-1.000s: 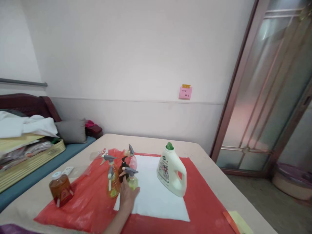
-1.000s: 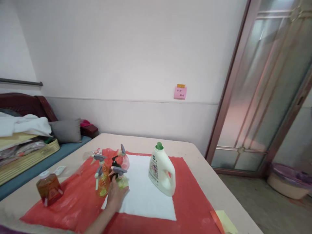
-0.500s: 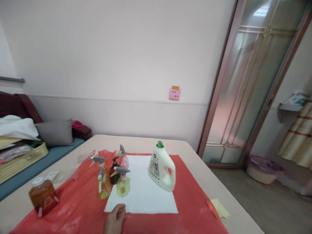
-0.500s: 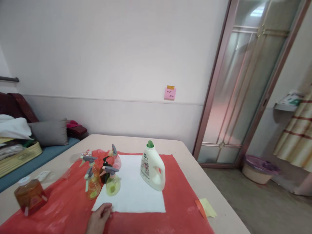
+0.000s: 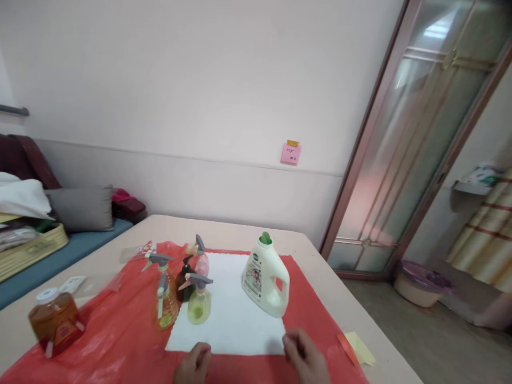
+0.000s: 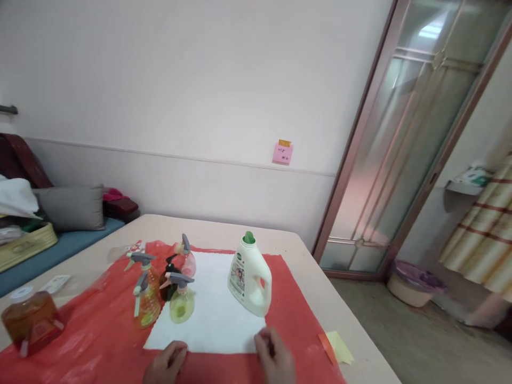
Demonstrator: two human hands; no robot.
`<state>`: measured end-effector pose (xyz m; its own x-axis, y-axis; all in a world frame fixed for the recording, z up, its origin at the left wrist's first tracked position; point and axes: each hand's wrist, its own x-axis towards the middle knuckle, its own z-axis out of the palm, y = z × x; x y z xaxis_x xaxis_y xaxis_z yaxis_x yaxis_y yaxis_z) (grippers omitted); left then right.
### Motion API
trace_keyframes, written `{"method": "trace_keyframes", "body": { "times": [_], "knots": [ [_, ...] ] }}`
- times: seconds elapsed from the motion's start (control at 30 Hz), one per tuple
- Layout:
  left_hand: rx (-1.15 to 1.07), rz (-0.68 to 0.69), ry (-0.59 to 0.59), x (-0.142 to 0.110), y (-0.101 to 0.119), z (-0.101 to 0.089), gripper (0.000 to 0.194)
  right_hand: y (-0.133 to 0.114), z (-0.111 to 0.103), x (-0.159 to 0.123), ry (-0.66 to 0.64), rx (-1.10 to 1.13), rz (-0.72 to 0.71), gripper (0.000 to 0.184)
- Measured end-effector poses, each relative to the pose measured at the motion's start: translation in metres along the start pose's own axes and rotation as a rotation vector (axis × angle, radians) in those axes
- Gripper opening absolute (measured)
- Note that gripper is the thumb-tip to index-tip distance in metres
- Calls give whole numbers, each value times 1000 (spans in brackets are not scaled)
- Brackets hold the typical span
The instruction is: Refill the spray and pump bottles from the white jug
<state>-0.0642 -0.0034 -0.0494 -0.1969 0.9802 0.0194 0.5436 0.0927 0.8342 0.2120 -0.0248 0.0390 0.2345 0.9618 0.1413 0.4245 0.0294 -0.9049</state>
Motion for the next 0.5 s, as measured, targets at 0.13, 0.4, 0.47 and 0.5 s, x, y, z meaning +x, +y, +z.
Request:
{"method": "trace_keyframes", "body": {
  "times": [0.13, 0.4, 0.47, 0.5],
  "knots": [
    [78, 10, 22, 10, -3, 9, 24, 4, -1, 78, 165, 4, -26, 48],
    [106, 12, -15, 21, -4, 31, 18, 14, 31, 154, 258, -56, 126, 30],
    [109, 11, -30, 22, -5, 33, 17, 15, 33, 157, 266, -30, 114, 29],
    [109, 7, -37, 22, -5, 34, 17, 14, 32, 158, 261, -10, 99, 29]
  ]
}}
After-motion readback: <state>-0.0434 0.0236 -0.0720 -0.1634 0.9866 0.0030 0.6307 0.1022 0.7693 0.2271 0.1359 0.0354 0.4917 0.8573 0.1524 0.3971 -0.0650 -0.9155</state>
